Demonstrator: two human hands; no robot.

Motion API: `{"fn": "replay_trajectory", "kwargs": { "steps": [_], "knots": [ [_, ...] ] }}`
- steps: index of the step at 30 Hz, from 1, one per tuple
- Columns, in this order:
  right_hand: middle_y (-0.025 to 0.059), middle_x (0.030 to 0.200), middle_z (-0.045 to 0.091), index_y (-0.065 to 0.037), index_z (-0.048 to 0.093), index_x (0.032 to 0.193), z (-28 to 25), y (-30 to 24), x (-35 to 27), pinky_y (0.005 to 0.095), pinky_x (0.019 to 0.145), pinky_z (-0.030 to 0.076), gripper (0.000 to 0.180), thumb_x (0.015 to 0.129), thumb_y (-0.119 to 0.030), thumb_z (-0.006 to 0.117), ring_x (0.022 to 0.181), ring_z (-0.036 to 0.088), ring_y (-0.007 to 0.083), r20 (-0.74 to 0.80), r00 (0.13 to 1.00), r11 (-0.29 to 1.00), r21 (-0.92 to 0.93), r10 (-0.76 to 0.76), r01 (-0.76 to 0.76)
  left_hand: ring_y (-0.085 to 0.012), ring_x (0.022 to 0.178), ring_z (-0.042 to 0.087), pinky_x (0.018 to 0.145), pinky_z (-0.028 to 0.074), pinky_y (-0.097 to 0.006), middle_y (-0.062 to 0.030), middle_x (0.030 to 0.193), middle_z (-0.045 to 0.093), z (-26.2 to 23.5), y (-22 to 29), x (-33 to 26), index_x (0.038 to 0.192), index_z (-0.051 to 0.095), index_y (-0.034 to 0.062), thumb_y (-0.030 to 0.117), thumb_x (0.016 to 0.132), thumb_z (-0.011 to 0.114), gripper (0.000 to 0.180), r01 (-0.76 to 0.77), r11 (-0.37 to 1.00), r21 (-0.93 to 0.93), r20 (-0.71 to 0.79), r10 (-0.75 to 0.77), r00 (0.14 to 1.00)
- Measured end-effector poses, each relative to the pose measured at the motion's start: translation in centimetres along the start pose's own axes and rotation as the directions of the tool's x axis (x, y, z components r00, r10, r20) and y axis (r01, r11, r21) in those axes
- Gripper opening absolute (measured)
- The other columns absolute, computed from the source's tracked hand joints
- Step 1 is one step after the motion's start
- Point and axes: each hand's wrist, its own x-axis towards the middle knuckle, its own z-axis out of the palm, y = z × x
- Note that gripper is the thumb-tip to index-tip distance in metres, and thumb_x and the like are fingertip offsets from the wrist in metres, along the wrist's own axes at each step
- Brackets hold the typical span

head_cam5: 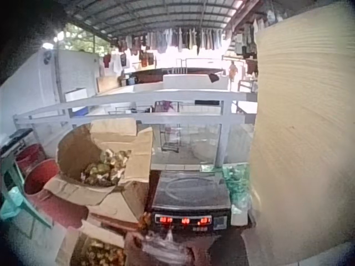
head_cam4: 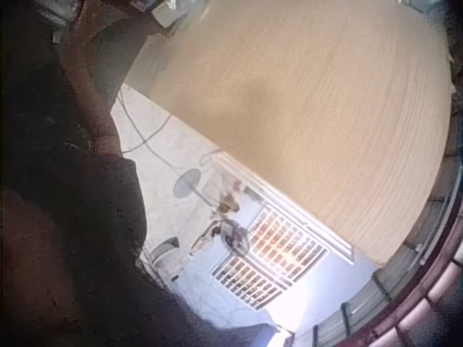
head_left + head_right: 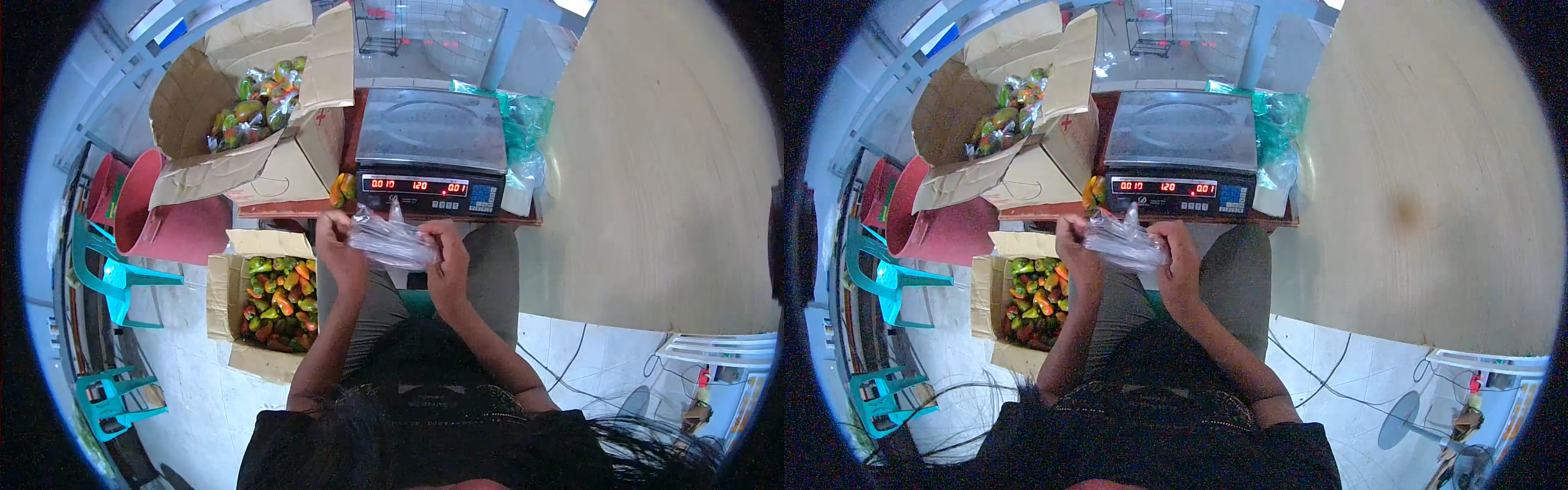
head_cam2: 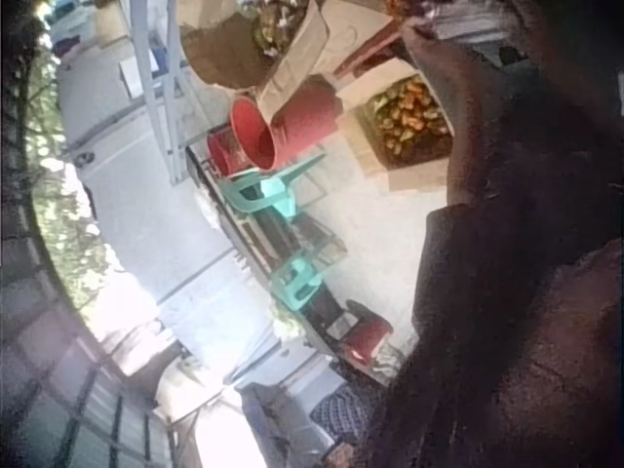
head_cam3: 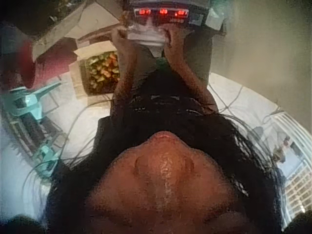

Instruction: The person picks up several peppers from a box, places them on a digital scale to weigh them, and then puts them into a clear plastic bag.

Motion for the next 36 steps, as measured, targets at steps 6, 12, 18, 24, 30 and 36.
{"fn": "replay_trajectory", "kwargs": {
  "steps": [6,12,18,24,30,36],
  "knots": [
    [0.0151,0.084,0.047,-0.003,0.047,0.095,0.0,0.1,0.3,0.0345,0.073,0.041,0.028,0.068,0.006,0.045,0.082,0.049,0.0325,0.03,0.998,0.989,-0.141,0.049,-0.045,-0.0126,0.072,0.045,0.063,0.039,-0.023,-0.0027,0.081,0.042,0.8,2.7,0.6,0.079,0.048,0.0041,-0.009,0.071,0.052,0.015,-0.169,0.985,-0.036,-0.014,0.169,0.986],
    [0.0159,0.083,0.051,-0.005,0.046,0.096,-0.1,1.2,0.3,0.037,0.069,0.042,0.026,0.071,0.002,0.05,0.08,0.053,0.0351,0.056,0.99,0.964,-0.244,0.125,-0.108,-0.0191,0.071,0.056,0.066,0.044,-0.028,-0.0074,0.075,0.053,1.4,4.1,-1.8,0.078,0.05,0.0027,-0.009,0.056,0.06,0.026,-0.301,0.938,0.172,0.414,0.209,0.886],
    [0.0146,0.076,0.053,-0.006,0.047,0.092,-1.4,2.0,1.1,0.0375,0.059,0.042,0.021,0.074,0.002,0.051,0.067,0.055,0.0336,-0.117,0.97,0.918,-0.318,0.211,-0.238,-0.0114,0.052,0.039,0.048,0.036,-0.024,-0.0066,0.06,0.041,1.2,3.6,-2.2,0.066,0.037,0.0035,-0.006,0.061,0.065,0.03,-0.272,0.95,0.153,0.189,0.242,0.952],
    [-0.0023,0.07,0.043,-0.007,0.048,0.089,-2.2,2.4,2.2,0.0207,0.055,0.035,0.021,0.073,0.008,0.05,0.062,0.04,0.0067,-0.275,0.958,0.964,-0.223,0.081,-0.145,-0.0118,0.052,0.037,0.047,0.034,-0.025,-0.0073,0.058,0.038,0.8,2.4,-2.4,0.065,0.037,0.0043,0.0,0.071,0.065,0.029,-0.283,0.934,0.218,0.252,0.226,0.941],
    [0.0004,0.079,0.048,-0.005,0.048,0.09,-2.3,1.0,1.9,0.0232,0.065,0.039,0.019,0.073,0.002,0.053,0.071,0.046,0.0097,0.02,0.933,0.837,0.435,0.36,-0.332,-0.0082,0.06,0.045,0.054,0.039,-0.025,-0.0027,0.068,0.045,1.3,2.2,-1.3,0.078,0.048,0.0055,0.005,0.08,0.057,0.01,-0.093,0.958,0.271,0.198,0.039,0.979],
    [0.0003,0.09,0.05,-0.005,0.046,0.095,-2.2,0.2,1.1,0.0206,0.064,0.04,0.02,0.077,0.0,0.053,0.075,0.048,0.0062,0.318,0.897,0.854,0.325,0.306,-0.406,-0.0081,0.072,0.047,0.066,0.039,-0.021,-0.0015,0.08,0.049,1.8,3.7,2.0,0.092,0.048,0.0018,0.005,0.083,0.052,0.011,-0.06,0.966,-0.253,0.113,0.091,0.989]
  ]
}}
